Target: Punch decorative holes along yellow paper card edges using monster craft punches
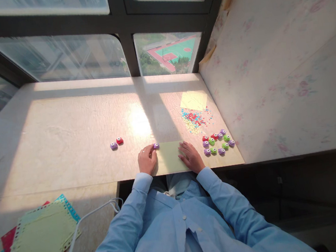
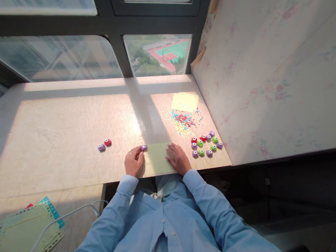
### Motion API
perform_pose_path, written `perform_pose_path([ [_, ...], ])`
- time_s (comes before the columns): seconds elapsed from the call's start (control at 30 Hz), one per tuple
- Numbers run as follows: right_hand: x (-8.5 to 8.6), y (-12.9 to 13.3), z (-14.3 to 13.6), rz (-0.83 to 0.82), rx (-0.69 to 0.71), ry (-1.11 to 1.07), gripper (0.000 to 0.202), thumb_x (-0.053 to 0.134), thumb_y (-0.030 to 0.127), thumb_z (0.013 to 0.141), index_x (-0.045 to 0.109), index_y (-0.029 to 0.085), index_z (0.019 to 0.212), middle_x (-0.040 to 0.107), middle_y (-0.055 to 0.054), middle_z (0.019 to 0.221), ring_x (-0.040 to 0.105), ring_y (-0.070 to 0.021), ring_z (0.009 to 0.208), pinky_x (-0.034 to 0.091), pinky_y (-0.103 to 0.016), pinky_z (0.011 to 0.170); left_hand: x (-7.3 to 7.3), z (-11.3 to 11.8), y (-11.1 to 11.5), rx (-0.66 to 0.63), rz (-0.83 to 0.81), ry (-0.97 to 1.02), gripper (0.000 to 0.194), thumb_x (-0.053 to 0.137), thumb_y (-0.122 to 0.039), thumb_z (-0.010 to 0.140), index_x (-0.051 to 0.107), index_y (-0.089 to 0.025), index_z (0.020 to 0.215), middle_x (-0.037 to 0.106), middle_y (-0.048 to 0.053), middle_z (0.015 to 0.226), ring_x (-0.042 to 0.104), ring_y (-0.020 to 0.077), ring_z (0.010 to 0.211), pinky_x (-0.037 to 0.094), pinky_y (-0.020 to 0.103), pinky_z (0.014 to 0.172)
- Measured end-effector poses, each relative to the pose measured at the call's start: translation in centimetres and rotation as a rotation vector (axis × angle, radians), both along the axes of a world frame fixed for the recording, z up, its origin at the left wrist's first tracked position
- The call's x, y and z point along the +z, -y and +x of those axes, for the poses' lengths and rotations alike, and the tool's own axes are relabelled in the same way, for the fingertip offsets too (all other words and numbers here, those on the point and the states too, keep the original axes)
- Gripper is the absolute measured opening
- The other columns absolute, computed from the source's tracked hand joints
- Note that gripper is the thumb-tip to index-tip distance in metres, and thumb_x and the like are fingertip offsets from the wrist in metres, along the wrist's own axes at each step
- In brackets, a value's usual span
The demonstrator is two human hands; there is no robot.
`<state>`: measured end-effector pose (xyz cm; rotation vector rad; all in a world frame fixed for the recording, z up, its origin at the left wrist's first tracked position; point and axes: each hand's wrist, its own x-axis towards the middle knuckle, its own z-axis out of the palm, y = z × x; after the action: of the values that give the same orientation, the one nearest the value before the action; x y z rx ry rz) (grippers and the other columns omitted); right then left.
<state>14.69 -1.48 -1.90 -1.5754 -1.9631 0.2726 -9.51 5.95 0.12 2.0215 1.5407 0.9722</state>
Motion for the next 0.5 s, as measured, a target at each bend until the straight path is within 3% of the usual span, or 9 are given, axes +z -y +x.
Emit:
perform_pose_path([
  [0.5,-0.12,0.15,0.02,-0.028,0.022,0.04,0.036,0.051,0.036,0.096,0.065,0.018,0.124,0.053,-0.01,0.142,0.043,-0.0263,0.139,0.034,-0.052,0.117,0.08,-0.01,-0.08,-0.024,0.022,-0.009,0.03,0.049,-0.023,0.089,0.071,-0.019,0.109,0.072,0.008,0.11,0.064,0.0246,0.099,0.048,0.04,0.09],
])
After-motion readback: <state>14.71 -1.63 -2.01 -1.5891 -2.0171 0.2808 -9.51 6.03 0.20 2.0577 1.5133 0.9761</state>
